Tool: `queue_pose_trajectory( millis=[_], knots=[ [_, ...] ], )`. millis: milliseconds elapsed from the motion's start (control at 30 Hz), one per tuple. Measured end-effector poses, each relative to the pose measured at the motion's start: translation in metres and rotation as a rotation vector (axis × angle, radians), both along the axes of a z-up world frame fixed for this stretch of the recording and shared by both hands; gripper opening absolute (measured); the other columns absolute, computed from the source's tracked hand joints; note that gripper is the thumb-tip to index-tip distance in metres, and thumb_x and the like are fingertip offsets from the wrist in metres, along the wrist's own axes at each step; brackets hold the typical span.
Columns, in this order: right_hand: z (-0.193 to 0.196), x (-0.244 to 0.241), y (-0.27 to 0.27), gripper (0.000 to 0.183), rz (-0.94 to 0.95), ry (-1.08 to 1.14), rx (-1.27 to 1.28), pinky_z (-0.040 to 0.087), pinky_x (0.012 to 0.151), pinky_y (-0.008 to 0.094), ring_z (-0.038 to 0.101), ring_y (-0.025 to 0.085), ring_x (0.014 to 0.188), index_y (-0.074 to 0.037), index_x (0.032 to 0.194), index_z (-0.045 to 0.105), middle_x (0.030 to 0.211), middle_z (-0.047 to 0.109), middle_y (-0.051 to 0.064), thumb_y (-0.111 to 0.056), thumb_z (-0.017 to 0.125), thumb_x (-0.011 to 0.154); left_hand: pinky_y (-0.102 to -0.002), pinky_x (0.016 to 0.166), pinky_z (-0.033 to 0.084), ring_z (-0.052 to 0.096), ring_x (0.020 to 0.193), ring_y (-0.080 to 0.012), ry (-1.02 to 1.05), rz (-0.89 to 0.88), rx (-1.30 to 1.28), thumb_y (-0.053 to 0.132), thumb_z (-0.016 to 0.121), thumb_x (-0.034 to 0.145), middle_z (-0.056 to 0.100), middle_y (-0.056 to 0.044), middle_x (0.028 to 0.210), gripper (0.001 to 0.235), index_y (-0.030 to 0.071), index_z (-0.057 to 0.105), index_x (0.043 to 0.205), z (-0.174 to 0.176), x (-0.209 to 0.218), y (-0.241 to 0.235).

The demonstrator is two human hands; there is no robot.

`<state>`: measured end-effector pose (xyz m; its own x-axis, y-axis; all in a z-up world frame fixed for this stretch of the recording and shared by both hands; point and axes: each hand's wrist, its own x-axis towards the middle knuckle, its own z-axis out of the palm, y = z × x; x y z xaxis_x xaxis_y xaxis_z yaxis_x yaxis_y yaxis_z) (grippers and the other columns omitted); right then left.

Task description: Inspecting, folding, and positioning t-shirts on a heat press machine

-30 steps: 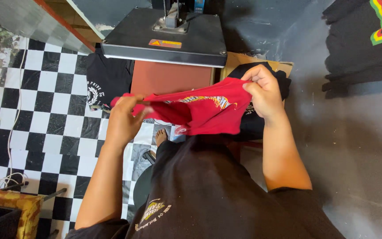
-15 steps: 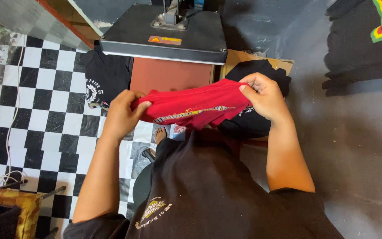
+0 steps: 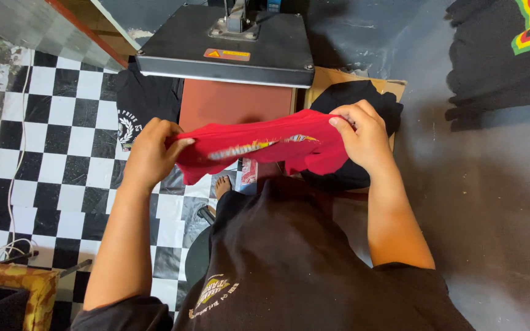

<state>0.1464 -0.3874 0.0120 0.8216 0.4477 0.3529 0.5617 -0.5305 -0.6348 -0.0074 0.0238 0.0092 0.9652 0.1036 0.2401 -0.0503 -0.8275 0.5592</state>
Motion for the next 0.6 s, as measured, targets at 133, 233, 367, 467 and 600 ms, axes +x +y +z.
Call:
queue_pose_trajectory(
  millis=[133, 233, 367, 467, 600],
  knots=[
    [-0.005, 0.002, 0.002, 0.008, -0.028, 0.008, -0.047, 0.054, 0.077, 0.038, 0.064, 0.027, 0.080, -0.012, 0.108, 0.075, 0.084, 0.057, 0.006, -0.018, 0.076, 0.102, -0.042, 0.078, 0.050, 0.061, 0.083, -0.0346, -0.083, 0.031, -0.043, 0.024, 0.082, 0.096, 0.052, -0.007, 0.086, 0.023, 0.010, 0.065, 0.102, -0.001, -0.002, 0.005],
    [-0.002, -0.001, 0.005, 0.013, -0.016, 0.024, -0.078, 0.054, 0.076, 0.044, 0.066, 0.034, 0.082, -0.008, 0.104, 0.072, 0.084, 0.059, 0.011, -0.020, 0.073, 0.104, -0.043, 0.079, 0.048, 0.058, 0.083, -0.0332, -0.123, 0.095, 0.033, 0.023, 0.083, 0.098, 0.050, -0.007, 0.089, 0.025, 0.009, 0.063, 0.105, -0.007, -0.004, 0.013],
    [0.004, -0.003, 0.012, 0.015, -0.044, 0.055, -0.062, 0.053, 0.076, 0.048, 0.067, 0.040, 0.082, -0.005, 0.101, 0.069, 0.081, 0.060, 0.015, -0.019, 0.073, 0.104, -0.049, 0.080, 0.051, 0.065, 0.086, -0.0410, 0.060, 0.064, -0.033, 0.022, 0.081, 0.097, 0.063, -0.016, 0.087, 0.023, 0.005, 0.067, 0.101, 0.003, 0.000, 0.022],
    [0.004, -0.005, 0.014, 0.014, -0.063, 0.095, -0.052, 0.054, 0.076, 0.045, 0.069, 0.039, 0.082, -0.005, 0.099, 0.070, 0.076, 0.061, 0.014, -0.017, 0.076, 0.102, -0.046, 0.083, 0.052, 0.067, 0.089, -0.0398, 0.062, 0.040, -0.097, 0.020, 0.079, 0.098, 0.066, -0.014, 0.091, 0.017, 0.006, 0.069, 0.102, 0.011, 0.005, 0.032],
    [0.010, -0.008, 0.019, 0.009, -0.099, 0.263, 0.018, 0.051, 0.072, 0.039, 0.066, 0.025, 0.072, -0.008, 0.095, 0.073, 0.069, 0.064, 0.010, -0.015, 0.077, 0.099, -0.045, 0.084, 0.051, 0.066, 0.091, -0.0381, 0.031, 0.066, -0.171, 0.017, 0.079, 0.100, 0.066, -0.014, 0.094, 0.014, 0.006, 0.071, 0.105, 0.009, 0.011, 0.053]
  ],
)
